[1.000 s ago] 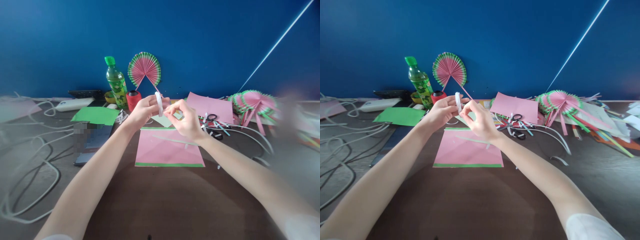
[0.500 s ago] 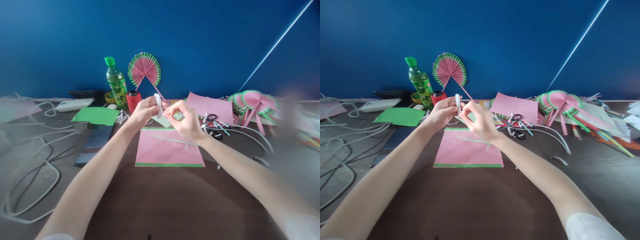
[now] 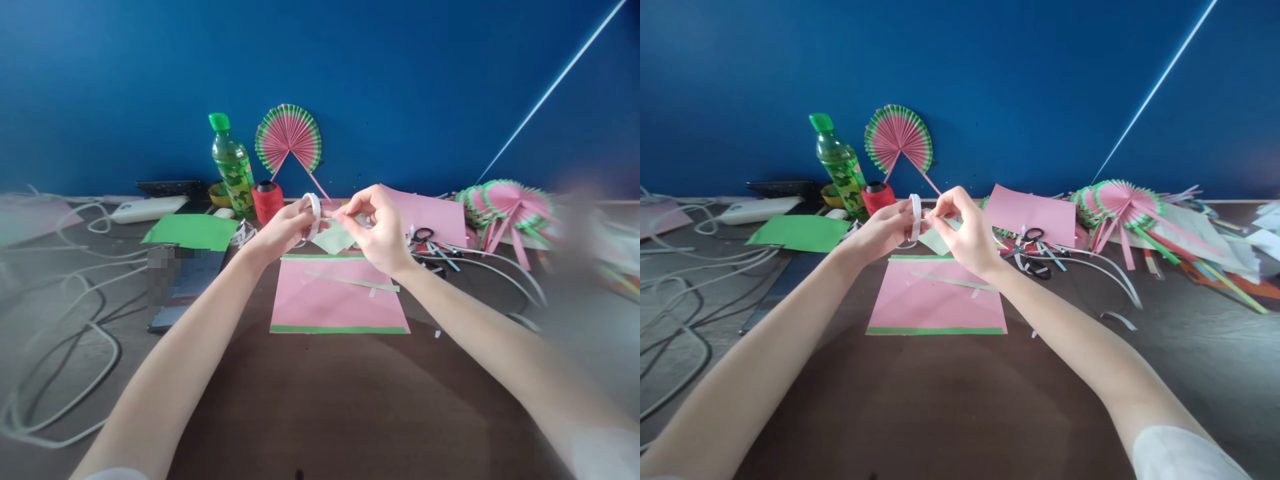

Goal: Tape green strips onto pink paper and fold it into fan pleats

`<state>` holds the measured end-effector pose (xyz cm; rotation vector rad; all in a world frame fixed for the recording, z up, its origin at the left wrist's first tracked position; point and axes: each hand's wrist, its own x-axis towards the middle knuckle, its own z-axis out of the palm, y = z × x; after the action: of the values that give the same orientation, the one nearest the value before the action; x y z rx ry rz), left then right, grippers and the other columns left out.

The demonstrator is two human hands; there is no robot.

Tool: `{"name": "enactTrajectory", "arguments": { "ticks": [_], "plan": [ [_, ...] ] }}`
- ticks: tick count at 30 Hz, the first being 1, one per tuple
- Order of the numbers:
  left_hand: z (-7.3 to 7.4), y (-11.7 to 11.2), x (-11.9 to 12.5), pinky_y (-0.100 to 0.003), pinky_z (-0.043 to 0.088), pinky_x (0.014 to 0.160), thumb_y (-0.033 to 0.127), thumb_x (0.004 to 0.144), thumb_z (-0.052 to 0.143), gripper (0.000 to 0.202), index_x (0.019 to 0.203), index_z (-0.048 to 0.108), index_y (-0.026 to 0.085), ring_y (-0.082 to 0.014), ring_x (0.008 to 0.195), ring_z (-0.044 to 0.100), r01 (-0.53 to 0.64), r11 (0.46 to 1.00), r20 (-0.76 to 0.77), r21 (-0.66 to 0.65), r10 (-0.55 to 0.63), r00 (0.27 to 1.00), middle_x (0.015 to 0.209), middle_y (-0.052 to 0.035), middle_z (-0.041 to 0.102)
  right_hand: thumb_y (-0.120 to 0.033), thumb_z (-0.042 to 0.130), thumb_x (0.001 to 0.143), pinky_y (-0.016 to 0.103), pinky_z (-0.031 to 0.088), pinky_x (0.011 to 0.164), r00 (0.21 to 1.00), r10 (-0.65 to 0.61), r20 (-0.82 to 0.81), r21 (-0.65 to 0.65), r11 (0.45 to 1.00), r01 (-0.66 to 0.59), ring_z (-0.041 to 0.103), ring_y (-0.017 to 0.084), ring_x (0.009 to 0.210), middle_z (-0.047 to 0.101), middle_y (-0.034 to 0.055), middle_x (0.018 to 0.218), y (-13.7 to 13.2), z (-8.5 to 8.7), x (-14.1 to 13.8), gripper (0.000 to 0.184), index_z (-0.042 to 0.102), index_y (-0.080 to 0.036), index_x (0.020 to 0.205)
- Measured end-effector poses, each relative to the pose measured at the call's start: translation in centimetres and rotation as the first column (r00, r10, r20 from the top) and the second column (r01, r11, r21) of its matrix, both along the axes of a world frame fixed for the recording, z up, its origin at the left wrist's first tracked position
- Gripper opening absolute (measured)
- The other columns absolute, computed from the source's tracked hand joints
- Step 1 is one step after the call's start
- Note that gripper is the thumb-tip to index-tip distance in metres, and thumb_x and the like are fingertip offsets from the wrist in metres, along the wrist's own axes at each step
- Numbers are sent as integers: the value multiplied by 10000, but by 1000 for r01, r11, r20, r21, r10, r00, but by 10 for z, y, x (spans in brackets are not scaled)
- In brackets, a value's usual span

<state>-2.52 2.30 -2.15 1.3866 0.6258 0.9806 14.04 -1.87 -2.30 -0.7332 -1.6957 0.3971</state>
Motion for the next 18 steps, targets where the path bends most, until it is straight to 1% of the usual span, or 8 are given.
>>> {"name": "enactTrajectory", "arguments": {
  "ticks": [2,4,6,9,11,13,15,18],
  "plan": [
    [1,-1,-1,-210,433,627,113,669,614,330,996,567,122,-120,772,607,63,998,-40,-1,-63,997,1002,-89,643,-284,564,817,341,504,723,999,-19,-30,-12,1000,19,611,159,817,542,-8,792,4,0,2,110,467,-239,843],
    [1,-2,-1,-202,414,600,104,674,609,388,1060,571,125,-112,761,596,99,995,-101,17,-97,990,1048,-100,633,-312,562,819,347,504,719,999,-21,-43,-20,1000,20,608,171,833,543,-1,807,6,1,5,129,472,-253,888],
    [2,-4,-2,-213,409,588,138,711,589,369,1079,589,118,-99,709,575,119,992,-139,40,-112,984,1050,-110,635,-313,565,817,353,506,717,998,-14,-54,-27,1000,13,605,172,828,544,0,814,7,3,6,142,470,-262,910],
    [4,-7,-1,-247,414,592,186,753,558,327,1066,621,115,-82,607,520,142,989,-130,29,-137,982,975,-107,658,-295,588,802,345,516,700,995,11,-99,-55,998,-16,606,155,787,539,-10,789,8,6,8,152,468,-260,889],
    [6,-9,-1,-264,414,594,185,752,551,300,1031,643,122,-80,568,492,163,987,-105,4,-161,981,921,-101,667,-306,597,794,336,524,690,991,42,-131,-92,994,-54,609,144,763,535,-16,775,10,9,9,163,468,-256,880],
    [7,-9,-2,-267,411,585,171,741,552,260,972,663,129,-85,555,481,195,981,-81,-14,-196,977,857,-89,664,-338,590,796,335,532,682,984,96,-151,-137,984,-117,613,139,743,532,-20,767,11,10,10,178,464,-252,887],
    [8,-9,-3,-265,410,580,167,738,552,225,925,675,139,-97,568,492,225,974,-65,-19,-226,972,790,-72,643,-369,576,801,336,535,669,972,162,-167,-179,965,-191,616,137,724,527,-25,757,12,12,11,193,452,-250,890],
    [9,-9,-4,-265,415,585,171,735,553,223,918,681,152,-114,601,513,240,970,-68,-24,-241,968,737,-57,601,-384,583,793,328,535,662,949,228,-217,-223,935,-276,615,129,703,515,-41,728,12,14,11,219,423,-250,859]
  ]
}}
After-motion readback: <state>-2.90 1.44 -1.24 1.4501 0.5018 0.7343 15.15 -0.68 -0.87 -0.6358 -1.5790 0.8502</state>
